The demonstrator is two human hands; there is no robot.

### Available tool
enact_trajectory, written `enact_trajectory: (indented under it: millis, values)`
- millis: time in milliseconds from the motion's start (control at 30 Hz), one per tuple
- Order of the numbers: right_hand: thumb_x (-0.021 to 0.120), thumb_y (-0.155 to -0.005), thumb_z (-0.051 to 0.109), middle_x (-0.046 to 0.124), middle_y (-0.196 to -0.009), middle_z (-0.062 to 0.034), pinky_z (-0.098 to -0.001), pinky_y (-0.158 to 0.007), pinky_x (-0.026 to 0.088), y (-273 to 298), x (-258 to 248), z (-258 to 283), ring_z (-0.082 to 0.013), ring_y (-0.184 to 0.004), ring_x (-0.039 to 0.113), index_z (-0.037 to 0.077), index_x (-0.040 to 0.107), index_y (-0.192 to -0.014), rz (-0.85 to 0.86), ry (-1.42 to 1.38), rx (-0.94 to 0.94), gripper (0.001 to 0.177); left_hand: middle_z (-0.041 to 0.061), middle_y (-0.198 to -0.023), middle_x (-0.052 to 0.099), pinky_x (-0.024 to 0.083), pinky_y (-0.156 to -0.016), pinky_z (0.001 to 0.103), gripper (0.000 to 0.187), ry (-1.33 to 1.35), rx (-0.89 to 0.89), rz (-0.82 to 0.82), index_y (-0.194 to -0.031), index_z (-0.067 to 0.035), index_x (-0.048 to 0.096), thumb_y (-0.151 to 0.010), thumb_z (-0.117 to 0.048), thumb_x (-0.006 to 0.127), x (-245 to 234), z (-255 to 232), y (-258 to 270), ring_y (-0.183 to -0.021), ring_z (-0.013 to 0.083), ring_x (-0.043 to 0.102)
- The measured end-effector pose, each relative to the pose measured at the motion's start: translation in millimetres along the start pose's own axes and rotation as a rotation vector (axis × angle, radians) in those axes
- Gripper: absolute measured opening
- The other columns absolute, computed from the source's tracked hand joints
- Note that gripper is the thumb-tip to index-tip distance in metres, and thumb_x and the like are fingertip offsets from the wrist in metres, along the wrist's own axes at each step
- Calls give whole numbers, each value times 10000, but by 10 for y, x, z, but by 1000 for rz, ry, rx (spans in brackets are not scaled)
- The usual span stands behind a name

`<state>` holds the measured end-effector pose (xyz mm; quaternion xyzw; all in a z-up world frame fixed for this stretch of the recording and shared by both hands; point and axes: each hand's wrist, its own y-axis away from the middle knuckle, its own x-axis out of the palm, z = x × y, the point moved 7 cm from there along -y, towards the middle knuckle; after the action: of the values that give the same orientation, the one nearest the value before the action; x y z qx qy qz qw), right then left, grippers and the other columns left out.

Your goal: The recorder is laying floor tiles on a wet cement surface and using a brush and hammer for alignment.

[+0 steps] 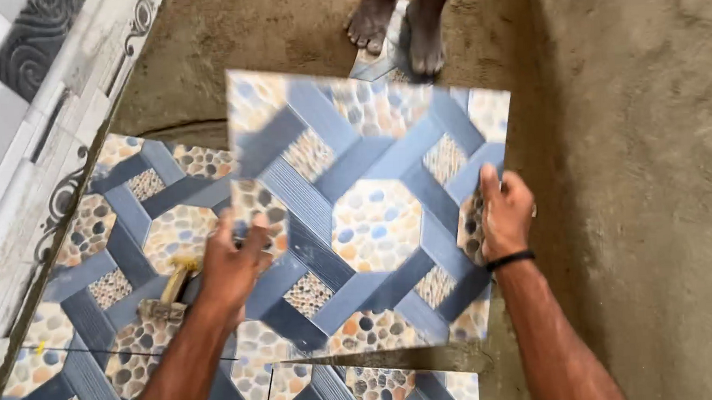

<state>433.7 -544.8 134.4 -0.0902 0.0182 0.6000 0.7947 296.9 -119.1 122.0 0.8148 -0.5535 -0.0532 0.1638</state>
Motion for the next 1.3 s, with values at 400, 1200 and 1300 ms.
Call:
enact_trajectory:
  millis: [400, 1200, 1300]
  values:
    - [760, -1013, 411, 609, -788, 9, -297, -617, 467, 491, -698, -795, -98, -699, 534, 32, 651, -864, -144, 490, 127, 422, 194, -1188, 696, 624, -824, 367, 721, -250, -431, 121, -1549, -35, 309, -952, -277, 633, 405, 1045, -246, -949, 270, 743]
    - [599, -1112, 449, 482, -668, -35, -396, -560, 405, 524, -637, -1242, -174, -595, 439, 60, 530, -776, -155, 721, 405, 519, 224, -1010, 769, 594, -854, 463, 610, -692, -366, 187, -1203, 71, 653, -978, -490, 573, 475, 1203, -436, -948, 308, 768]
    - [576, -1090, 458, 516, -659, -20, -369, -560, 416, 476, -593, -1252, -134, -601, 464, 58, 539, -730, -124, 700, 383, 540, 200, -896, 736, 579, -802, 485, 690, -1021, -299, 244, -1032, 62, 737, -1003, -602, 552, 446, 1012, -473, -883, 305, 752]
